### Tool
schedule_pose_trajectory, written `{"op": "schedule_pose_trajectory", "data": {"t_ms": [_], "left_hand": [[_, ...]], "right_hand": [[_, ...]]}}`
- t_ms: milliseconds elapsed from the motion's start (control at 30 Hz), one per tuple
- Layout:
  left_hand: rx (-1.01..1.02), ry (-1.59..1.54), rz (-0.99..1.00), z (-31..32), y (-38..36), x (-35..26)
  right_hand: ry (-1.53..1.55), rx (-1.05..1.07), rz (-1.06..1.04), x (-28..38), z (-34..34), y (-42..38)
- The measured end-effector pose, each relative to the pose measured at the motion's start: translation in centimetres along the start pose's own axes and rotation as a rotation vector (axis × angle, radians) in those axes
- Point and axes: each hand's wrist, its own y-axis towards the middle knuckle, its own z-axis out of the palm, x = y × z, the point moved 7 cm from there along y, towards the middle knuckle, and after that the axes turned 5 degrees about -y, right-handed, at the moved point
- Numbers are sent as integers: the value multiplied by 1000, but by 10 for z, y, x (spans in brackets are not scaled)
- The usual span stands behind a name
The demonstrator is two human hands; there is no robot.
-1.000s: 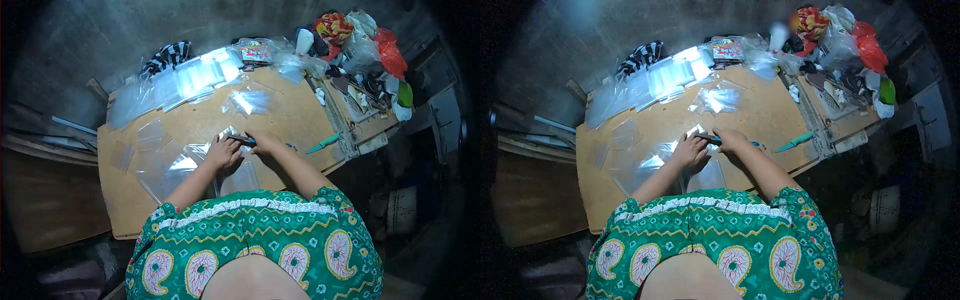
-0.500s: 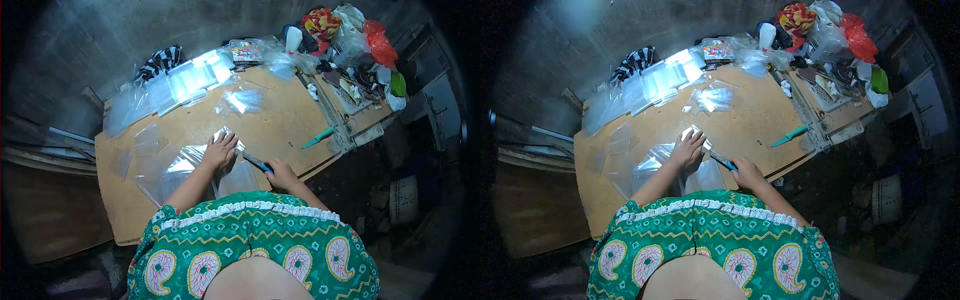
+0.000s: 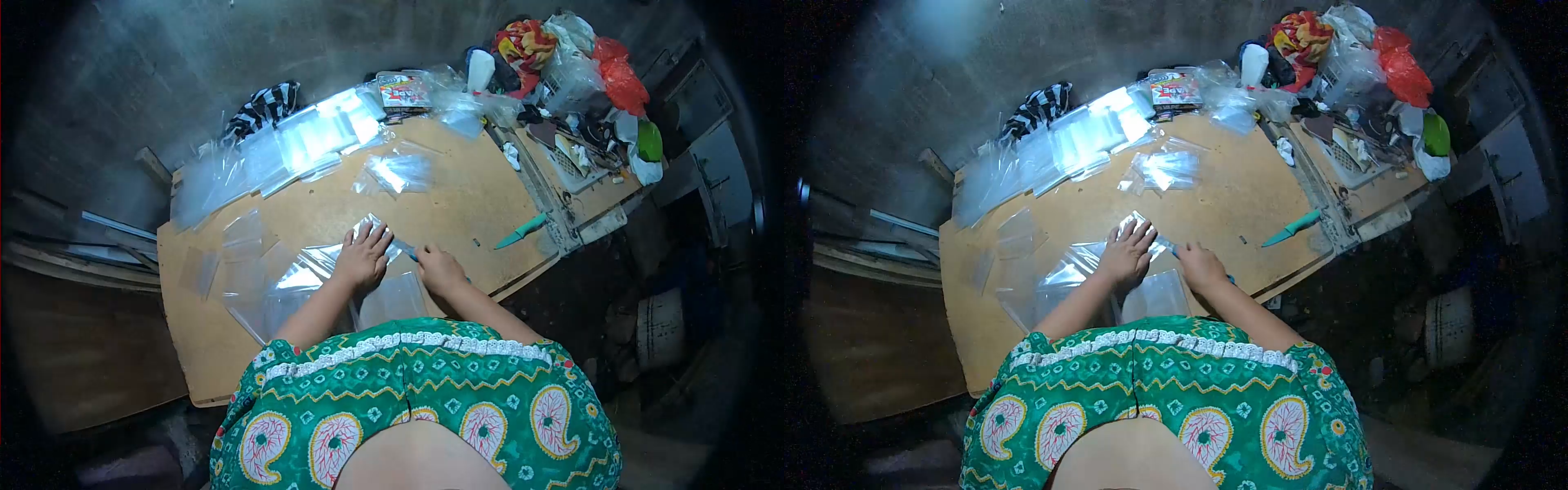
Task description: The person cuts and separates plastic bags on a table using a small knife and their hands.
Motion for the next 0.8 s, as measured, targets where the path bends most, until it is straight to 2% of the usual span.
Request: {"op": "schedule_pose_trajectory", "data": {"t_ms": [133,300,400,433,467,533,567,600,667,733,800], "left_hand": [[-26,-22,-4,-3,0,-1],[-30,-34,0,-2,0,0],[-65,-114,-37,1,-1,9],[-184,-188,-48,-4,0,16],[-185,-187,-46,-1,0,21],[-426,-259,-228,-14,-11,41],[-412,-171,-324,-13,-13,50],[-414,-172,-330,-20,-16,50],[-324,-206,-547,-25,-29,57],[-295,-161,-543,-37,-30,57],[-15,-326,-710,-19,-31,71]], "right_hand": [[105,-51,3,-11,-2,4],[34,4,-49,6,2,67],[141,-92,29,8,3,93],[176,-66,40,15,1,93],[209,-39,53,21,1,90],[121,-22,58,40,-6,70],[118,-13,59,39,0,71],[116,-3,58,37,6,74],[150,49,82,25,15,83],[181,91,112,8,22,97],[237,-56,145,-15,15,113]]}}
